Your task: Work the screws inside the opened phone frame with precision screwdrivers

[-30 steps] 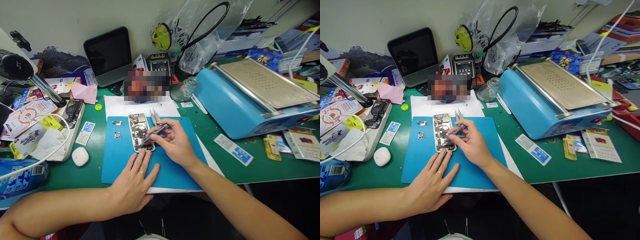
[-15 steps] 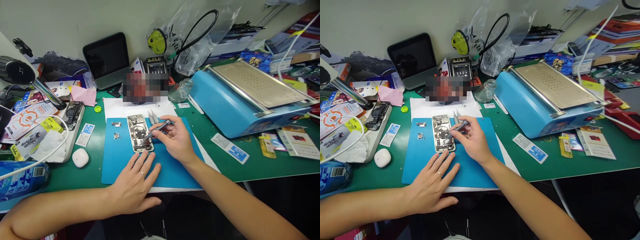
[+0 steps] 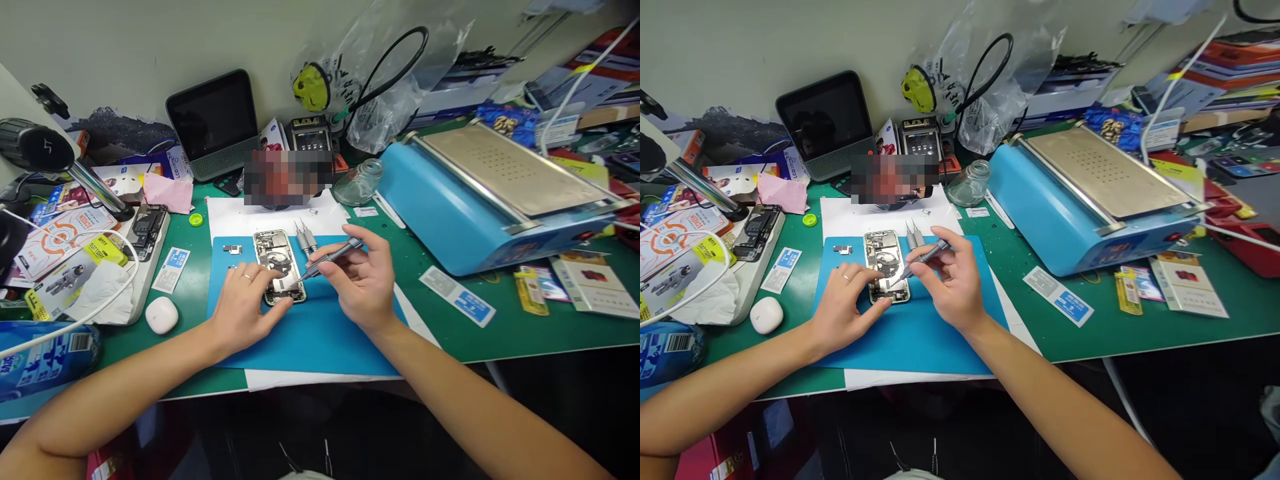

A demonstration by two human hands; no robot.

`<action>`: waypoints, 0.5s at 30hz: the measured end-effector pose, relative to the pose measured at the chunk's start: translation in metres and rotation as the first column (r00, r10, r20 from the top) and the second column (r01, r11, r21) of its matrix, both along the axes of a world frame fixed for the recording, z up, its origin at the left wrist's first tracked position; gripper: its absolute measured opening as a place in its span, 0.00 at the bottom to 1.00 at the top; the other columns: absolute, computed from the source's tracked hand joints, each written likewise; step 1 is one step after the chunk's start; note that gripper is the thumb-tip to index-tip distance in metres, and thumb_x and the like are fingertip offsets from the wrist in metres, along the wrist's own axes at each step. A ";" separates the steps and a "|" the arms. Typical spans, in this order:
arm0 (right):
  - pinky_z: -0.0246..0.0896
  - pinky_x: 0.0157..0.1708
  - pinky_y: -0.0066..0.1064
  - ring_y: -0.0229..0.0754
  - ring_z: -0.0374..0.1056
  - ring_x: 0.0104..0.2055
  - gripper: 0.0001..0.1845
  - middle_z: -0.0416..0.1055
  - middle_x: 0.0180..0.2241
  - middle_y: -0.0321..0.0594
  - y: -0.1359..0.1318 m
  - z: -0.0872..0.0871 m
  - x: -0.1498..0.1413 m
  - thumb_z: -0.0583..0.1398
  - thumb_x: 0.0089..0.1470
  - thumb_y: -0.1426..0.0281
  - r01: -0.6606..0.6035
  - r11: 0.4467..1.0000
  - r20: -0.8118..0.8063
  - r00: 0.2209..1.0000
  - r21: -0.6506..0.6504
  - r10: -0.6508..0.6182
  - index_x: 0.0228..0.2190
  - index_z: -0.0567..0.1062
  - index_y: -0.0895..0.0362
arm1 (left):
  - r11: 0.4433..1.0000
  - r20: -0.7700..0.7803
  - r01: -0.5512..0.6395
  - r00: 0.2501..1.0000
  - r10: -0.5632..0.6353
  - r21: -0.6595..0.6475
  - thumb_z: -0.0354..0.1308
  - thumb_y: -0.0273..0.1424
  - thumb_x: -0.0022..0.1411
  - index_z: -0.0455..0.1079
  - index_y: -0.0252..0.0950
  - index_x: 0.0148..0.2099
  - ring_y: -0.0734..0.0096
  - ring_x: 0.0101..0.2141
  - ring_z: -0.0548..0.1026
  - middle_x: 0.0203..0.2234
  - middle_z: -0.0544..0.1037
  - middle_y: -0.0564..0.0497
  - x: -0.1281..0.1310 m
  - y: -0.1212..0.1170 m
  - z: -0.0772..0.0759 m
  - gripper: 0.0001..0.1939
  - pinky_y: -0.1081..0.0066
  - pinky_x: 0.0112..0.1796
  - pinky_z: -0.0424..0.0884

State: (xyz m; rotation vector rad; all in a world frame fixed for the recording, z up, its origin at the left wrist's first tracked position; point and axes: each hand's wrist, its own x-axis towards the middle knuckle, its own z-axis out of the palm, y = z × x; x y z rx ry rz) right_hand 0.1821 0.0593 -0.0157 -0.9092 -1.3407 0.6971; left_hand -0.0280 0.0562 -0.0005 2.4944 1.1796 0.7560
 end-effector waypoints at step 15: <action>0.78 0.36 0.34 0.40 0.78 0.36 0.23 0.79 0.36 0.35 -0.002 0.002 -0.001 0.65 0.59 0.70 -0.098 0.995 0.055 0.994 0.003 0.098 0.53 0.64 0.48 | 0.995 -0.003 0.072 0.997 -0.072 0.071 0.56 0.39 0.72 0.76 0.38 0.46 0.64 0.35 0.69 0.34 0.78 0.50 -0.001 0.001 -0.003 0.11 0.62 0.36 0.58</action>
